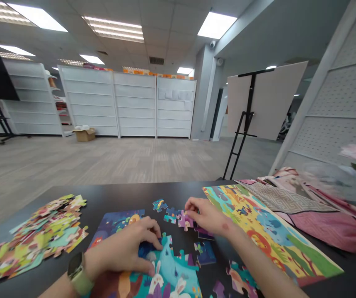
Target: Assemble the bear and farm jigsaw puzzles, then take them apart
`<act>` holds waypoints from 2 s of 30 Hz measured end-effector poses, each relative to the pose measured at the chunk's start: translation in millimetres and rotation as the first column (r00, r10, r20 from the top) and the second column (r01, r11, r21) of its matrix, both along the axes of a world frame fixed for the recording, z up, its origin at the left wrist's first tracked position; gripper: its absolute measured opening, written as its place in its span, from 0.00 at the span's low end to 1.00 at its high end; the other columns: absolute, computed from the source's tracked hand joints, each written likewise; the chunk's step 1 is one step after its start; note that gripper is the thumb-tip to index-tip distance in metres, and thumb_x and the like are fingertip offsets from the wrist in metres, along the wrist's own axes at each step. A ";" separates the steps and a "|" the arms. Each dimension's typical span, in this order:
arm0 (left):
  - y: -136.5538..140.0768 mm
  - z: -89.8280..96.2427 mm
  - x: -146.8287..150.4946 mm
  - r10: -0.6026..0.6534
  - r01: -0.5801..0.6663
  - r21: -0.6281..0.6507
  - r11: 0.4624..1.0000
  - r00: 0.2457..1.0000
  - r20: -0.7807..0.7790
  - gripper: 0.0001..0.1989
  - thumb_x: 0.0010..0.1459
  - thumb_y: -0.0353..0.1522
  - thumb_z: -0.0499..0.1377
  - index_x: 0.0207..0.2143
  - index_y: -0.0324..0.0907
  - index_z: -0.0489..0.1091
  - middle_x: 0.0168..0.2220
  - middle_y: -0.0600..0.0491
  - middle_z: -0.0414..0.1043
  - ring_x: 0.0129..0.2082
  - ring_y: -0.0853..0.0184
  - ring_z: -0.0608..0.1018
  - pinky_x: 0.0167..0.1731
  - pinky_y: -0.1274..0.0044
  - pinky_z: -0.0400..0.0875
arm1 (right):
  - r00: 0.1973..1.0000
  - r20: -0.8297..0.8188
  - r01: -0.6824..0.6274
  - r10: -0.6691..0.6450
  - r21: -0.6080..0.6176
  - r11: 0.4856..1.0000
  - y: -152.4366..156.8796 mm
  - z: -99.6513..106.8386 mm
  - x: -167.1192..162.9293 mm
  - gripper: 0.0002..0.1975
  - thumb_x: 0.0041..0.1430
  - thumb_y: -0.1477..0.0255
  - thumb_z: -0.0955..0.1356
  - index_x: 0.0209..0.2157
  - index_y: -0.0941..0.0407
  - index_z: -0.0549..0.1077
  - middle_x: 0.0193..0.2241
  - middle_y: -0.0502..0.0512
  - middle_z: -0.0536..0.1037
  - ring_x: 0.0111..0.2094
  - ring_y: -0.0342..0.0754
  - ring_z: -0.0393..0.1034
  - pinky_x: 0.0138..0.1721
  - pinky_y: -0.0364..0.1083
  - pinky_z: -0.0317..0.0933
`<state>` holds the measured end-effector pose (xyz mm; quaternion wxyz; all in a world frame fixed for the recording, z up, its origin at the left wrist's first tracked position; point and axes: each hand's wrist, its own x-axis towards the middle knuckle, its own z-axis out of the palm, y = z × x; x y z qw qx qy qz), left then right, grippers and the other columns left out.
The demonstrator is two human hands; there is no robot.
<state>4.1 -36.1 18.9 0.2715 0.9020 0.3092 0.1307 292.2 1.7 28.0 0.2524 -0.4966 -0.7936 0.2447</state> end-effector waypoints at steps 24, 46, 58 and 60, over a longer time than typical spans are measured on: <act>6.3 3.7 -7.5 0.030 -0.030 -0.021 0.999 0.999 -0.011 0.07 0.54 0.32 0.70 0.37 0.51 0.81 0.45 0.55 0.74 0.47 0.63 0.75 0.49 0.76 0.66 | 0.979 -0.062 0.195 -0.194 0.008 0.981 17.2 -6.2 13.3 0.13 0.58 0.70 0.63 0.36 0.56 0.79 0.24 0.49 0.76 0.25 0.45 0.66 0.29 0.43 0.57; 1.8 4.5 0.2 0.038 -0.045 0.086 0.995 0.996 0.084 0.27 0.57 0.26 0.62 0.57 0.57 0.68 0.59 0.53 0.63 0.56 0.58 0.72 0.57 0.70 0.65 | 0.986 -0.163 -0.031 0.039 0.055 0.998 -5.6 -24.2 -45.4 0.07 0.63 0.70 0.66 0.39 0.53 0.76 0.32 0.49 0.81 0.34 0.46 0.75 0.38 0.43 0.62; 7.1 -10.9 5.1 0.173 -0.177 0.020 0.984 0.976 0.134 0.28 0.55 0.27 0.62 0.58 0.52 0.67 0.62 0.50 0.61 0.59 0.56 0.69 0.59 0.67 0.64 | 0.999 0.028 -0.031 0.028 0.125 0.992 -1.7 -26.8 -42.7 0.13 0.68 0.71 0.61 0.45 0.51 0.77 0.39 0.54 0.80 0.42 0.50 0.74 0.46 0.47 0.63; 6.4 -10.2 5.5 0.179 -0.183 0.018 0.983 0.974 0.136 0.28 0.55 0.27 0.62 0.58 0.52 0.68 0.62 0.50 0.62 0.59 0.56 0.69 0.59 0.67 0.64 | 0.997 0.066 -0.051 0.042 0.126 0.991 -0.9 -25.2 -38.1 0.15 0.66 0.75 0.61 0.46 0.51 0.76 0.40 0.54 0.80 0.44 0.49 0.74 0.47 0.46 0.63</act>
